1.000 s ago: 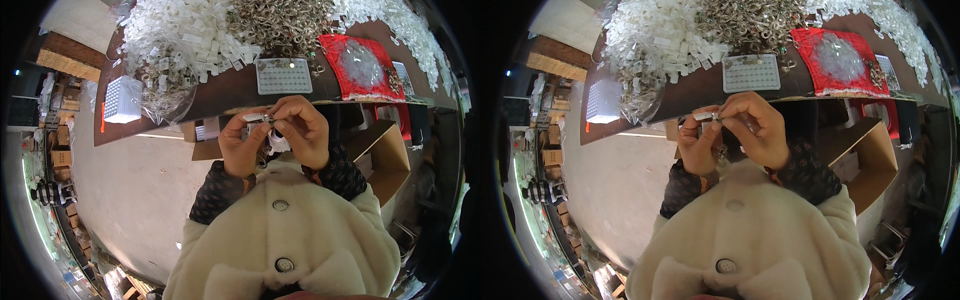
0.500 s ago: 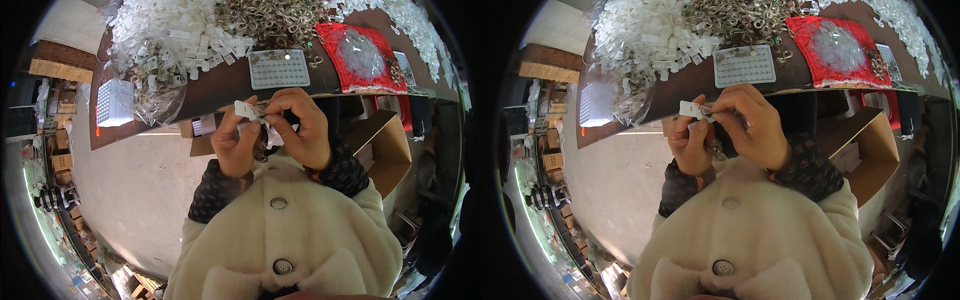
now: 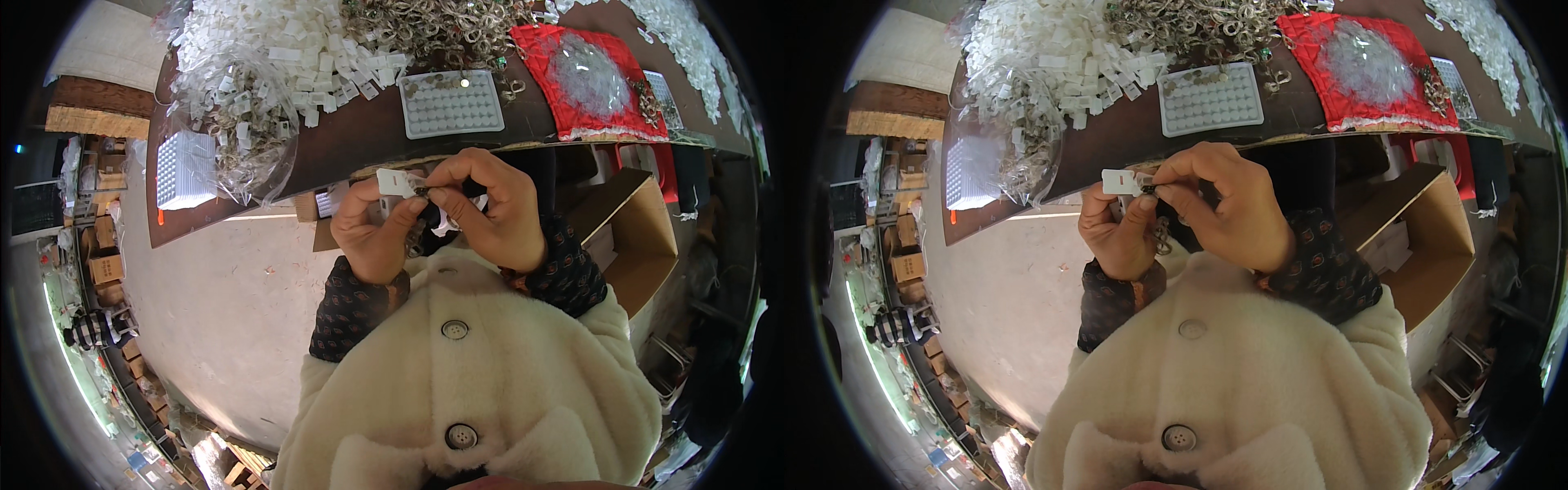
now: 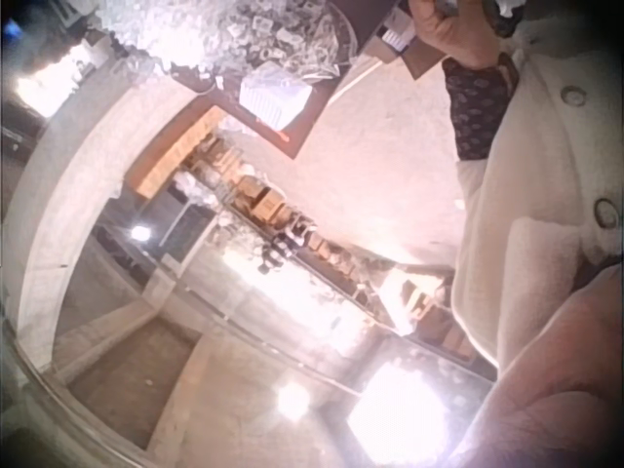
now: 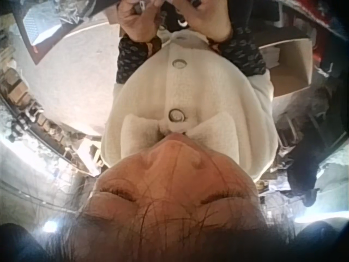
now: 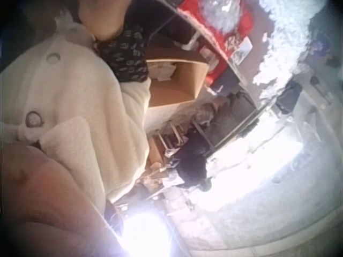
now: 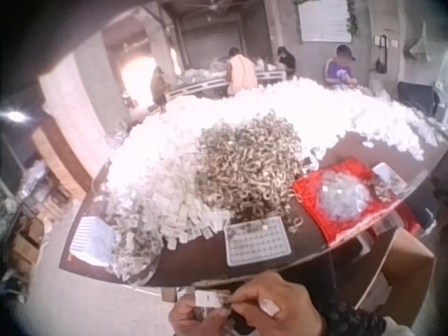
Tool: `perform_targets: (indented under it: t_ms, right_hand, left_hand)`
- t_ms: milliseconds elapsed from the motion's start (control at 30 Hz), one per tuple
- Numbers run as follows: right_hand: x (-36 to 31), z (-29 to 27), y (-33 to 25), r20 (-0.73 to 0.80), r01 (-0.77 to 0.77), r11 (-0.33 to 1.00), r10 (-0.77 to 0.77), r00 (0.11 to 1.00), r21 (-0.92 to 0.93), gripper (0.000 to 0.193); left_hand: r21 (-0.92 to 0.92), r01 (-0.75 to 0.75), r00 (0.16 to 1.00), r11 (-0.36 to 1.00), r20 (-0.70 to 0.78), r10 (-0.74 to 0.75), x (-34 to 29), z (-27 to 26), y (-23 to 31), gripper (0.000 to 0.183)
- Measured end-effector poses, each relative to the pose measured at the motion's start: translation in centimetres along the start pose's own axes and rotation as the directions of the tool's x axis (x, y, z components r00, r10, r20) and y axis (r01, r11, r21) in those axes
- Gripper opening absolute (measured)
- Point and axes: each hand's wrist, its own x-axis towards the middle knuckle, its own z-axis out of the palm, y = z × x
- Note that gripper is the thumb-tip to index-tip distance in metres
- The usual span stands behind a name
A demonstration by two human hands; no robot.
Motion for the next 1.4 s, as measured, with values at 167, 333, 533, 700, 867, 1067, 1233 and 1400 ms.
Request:
perform_targets:
  t_ms: [167, 333, 533, 700, 867, 1067, 1233, 1400]
  right_hand:
    - [0.1, 0.1, 0.2, 0.041, -0.028, 0.983, 0.021, 0.999, 0.183, 0.020]
    - [-0.2, 0.6, 0.5, 0.073, 0.043, 0.994, -0.051, 0.996, 0.104, 0.027]
    - [-0.1, 1.1, 0.6, 0.050, 0.036, 0.993, -0.042, 0.998, 0.111, 0.030]
    - [-0.2, 1.7, 0.4, 0.042, -0.116, 0.950, 0.108, 0.993, 0.288, 0.030]
    - [-0.6, 1.4, 0.8, -0.056, -0.008, 0.998, 0.005, 0.998, -0.059, 0.024]
    - [0.1, 1.4, -0.1, -0.039, 0.135, 0.983, -0.141, 0.989, -0.121, 0.022]
    - [0.4, 2.0, -0.1, -0.061, 0.009, 0.982, 0.003, 0.998, 0.189, 0.018]
    - [-0.1, 1.7, 0.6, -0.064, 0.049, 0.998, -0.052, 0.997, -0.051, 0.023]
  left_hand:
    - [0.034, -0.037, 0.999, 0.999, 0.033, 0.036, 0.0, -0.6, 0.0, 0.029]
    - [0.008, -0.032, 0.991, 0.999, -0.129, 0.032, 0.2, -0.5, -0.9, 0.022]
    - [-0.061, -0.018, 0.988, 0.998, -0.155, 0.008, 0.1, 0.5, -0.9, 0.022]
    - [-0.178, 0.046, 0.982, 0.983, -0.174, -0.077, 0.0, 1.2, -0.8, 0.019]
    - [-0.009, -0.007, 0.969, 1.000, -0.245, 0.004, -0.6, 0.9, -2.0, 0.017]
    - [0.147, -0.101, 0.979, 0.984, -0.159, 0.124, -0.5, 1.0, -1.6, 0.018]
    - [0.039, -0.075, 0.991, 0.996, -0.110, 0.079, -0.3, 0.9, -1.9, 0.022]
    - [0.399, -0.203, 0.956, 0.894, -0.118, 0.269, -0.7, 0.0, -1.9, 0.024]
